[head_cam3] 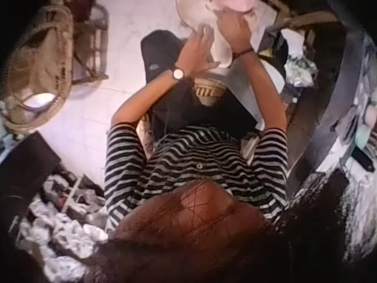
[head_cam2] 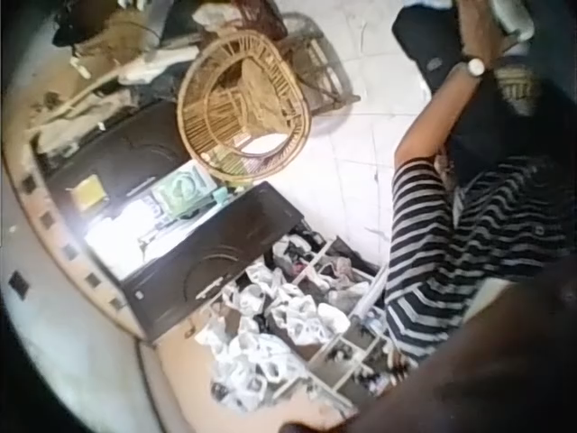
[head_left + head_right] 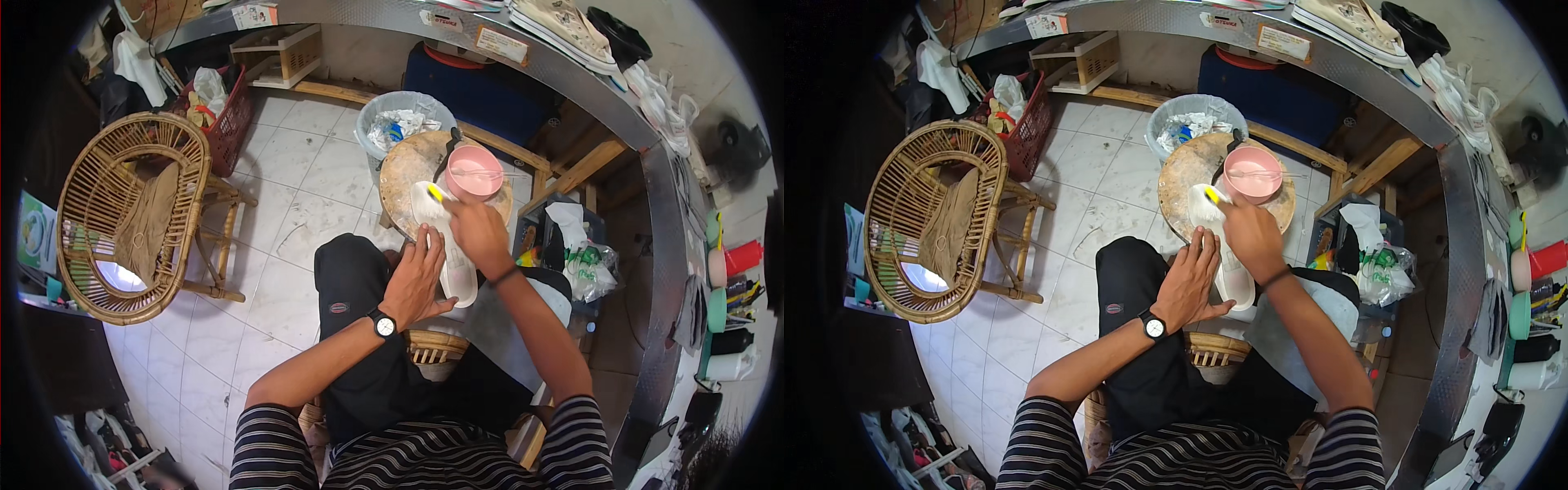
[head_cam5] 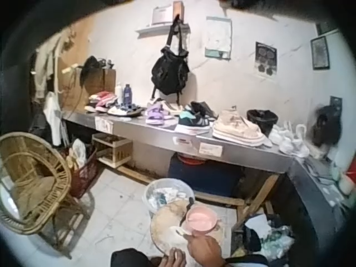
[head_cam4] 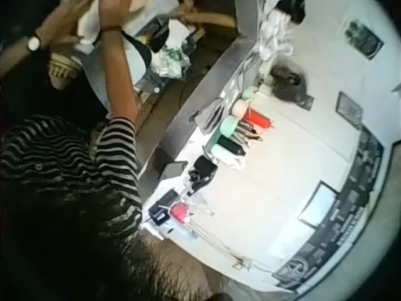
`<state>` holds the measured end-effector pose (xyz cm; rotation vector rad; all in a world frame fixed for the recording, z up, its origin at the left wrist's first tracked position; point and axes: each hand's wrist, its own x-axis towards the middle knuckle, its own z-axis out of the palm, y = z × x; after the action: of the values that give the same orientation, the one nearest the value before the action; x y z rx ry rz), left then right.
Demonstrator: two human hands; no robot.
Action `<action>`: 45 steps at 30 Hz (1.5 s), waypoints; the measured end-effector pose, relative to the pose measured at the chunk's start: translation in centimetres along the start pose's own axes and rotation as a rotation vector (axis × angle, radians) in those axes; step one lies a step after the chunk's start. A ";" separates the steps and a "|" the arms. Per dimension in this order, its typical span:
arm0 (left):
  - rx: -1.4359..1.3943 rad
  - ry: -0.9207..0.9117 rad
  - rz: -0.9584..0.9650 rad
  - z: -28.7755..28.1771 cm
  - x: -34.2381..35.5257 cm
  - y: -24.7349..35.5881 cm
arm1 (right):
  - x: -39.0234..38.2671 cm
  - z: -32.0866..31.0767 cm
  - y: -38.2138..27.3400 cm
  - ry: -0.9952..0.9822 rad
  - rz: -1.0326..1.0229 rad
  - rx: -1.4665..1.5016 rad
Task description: Applying glue to the surface of a white shoe sole using a brush for repair.
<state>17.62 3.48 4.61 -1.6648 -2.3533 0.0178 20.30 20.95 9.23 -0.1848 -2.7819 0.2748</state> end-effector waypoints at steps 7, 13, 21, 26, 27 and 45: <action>-0.008 0.003 0.007 0.0 0.1 -0.3 | -1.4 -0.5 0.2 -0.014 0.014 0.020; 0.039 -0.006 0.008 -0.1 0.0 -0.1 | -0.7 -0.3 0.5 0.145 -0.031 -0.017; -0.019 -0.014 0.010 0.0 0.1 -0.2 | -1.6 -1.2 0.1 -0.081 0.161 -0.026; -0.008 -0.011 0.019 0.2 -0.1 -0.2 | 0.3 0.7 -1.2 0.074 -0.010 0.046; -0.012 -0.026 0.025 0.2 0.0 -0.2 | -0.1 0.9 -1.3 0.046 0.058 0.004; 0.042 -0.022 0.025 -0.3 0.0 -0.3 | 18.8 -0.9 11.0 -0.197 0.041 -0.137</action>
<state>17.38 3.36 4.98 -1.6820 -2.3316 0.0897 4.09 34.81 13.67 -0.2617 -2.9971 0.1181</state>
